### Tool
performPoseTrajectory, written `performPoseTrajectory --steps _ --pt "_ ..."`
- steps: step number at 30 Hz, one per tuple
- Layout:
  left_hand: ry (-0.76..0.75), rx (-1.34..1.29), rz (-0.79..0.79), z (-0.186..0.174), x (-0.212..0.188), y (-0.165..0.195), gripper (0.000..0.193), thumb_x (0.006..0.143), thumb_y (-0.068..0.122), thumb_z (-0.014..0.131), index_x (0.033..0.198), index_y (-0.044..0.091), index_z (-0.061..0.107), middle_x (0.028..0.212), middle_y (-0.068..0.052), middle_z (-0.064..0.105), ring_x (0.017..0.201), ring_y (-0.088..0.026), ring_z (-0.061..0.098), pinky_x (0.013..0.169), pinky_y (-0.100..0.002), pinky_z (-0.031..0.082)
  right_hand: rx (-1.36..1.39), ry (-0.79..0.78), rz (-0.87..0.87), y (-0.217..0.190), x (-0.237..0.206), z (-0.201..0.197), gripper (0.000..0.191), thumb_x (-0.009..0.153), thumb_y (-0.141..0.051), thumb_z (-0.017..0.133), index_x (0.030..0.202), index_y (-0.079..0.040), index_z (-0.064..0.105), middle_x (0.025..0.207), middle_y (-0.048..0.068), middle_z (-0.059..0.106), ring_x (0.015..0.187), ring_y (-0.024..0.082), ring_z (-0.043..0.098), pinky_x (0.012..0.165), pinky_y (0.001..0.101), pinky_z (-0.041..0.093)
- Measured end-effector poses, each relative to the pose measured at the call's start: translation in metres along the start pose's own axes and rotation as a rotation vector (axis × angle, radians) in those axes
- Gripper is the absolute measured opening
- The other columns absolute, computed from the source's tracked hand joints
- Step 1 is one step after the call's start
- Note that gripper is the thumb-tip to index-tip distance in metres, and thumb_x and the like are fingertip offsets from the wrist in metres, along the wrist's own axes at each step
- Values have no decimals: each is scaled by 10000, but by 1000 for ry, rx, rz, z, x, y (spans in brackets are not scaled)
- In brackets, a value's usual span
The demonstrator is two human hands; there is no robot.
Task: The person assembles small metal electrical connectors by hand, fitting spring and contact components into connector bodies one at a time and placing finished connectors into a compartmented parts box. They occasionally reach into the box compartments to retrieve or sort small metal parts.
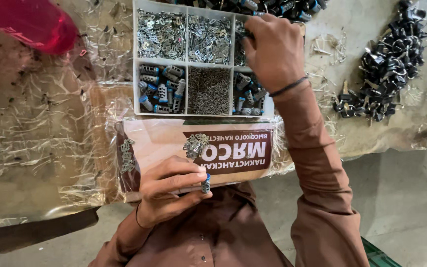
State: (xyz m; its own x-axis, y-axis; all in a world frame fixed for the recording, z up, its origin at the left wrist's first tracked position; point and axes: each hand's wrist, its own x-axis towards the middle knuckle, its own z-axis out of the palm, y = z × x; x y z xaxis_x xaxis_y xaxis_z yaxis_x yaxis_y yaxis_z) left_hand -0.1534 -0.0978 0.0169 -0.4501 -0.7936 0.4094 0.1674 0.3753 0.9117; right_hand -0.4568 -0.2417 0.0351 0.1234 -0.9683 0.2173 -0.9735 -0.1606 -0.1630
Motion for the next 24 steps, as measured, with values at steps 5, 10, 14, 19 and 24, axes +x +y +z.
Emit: performPoseTrajectory --steps 5,10,14,19,24 --pt "-1 -5 9 -1 -1 0 442 767 74 922 1169 63 737 1115 -92 719 975 -229 709 842 -336 583 177 117 -132 13 -9 -31 74 958 -63 767 1029 -64 791 994 95 768 833 228 741 775 361 580" --pt "-3 14 -10 1 -2 1 432 767 86 927 1158 68 743 1088 -89 725 943 -227 714 824 -331 583 260 115 -48 22 -29 -55 59 1036 -84 772 1081 -87 811 1024 67 793 813 128 747 735 269 585" --pt "8 -2 12 2 0 -1 429 758 88 924 1146 61 742 1086 -100 723 935 -232 711 813 -333 582 200 50 11 1 -55 -69 78 1065 -157 804 1097 -86 809 1018 66 797 758 123 729 641 247 551" --pt "7 -8 7 0 0 0 430 750 82 917 1142 55 739 1090 -104 720 941 -232 713 817 -338 582 337 68 183 -48 -133 -88 82 974 -85 802 1055 -75 791 1000 78 783 837 126 749 750 271 605" --pt "-7 -24 -28 1 -1 2 417 761 61 911 1143 58 744 1096 -93 724 957 -229 724 822 -336 589 366 100 233 -78 -174 -60 161 918 -69 798 1078 -71 778 1015 74 778 826 146 753 691 250 604"
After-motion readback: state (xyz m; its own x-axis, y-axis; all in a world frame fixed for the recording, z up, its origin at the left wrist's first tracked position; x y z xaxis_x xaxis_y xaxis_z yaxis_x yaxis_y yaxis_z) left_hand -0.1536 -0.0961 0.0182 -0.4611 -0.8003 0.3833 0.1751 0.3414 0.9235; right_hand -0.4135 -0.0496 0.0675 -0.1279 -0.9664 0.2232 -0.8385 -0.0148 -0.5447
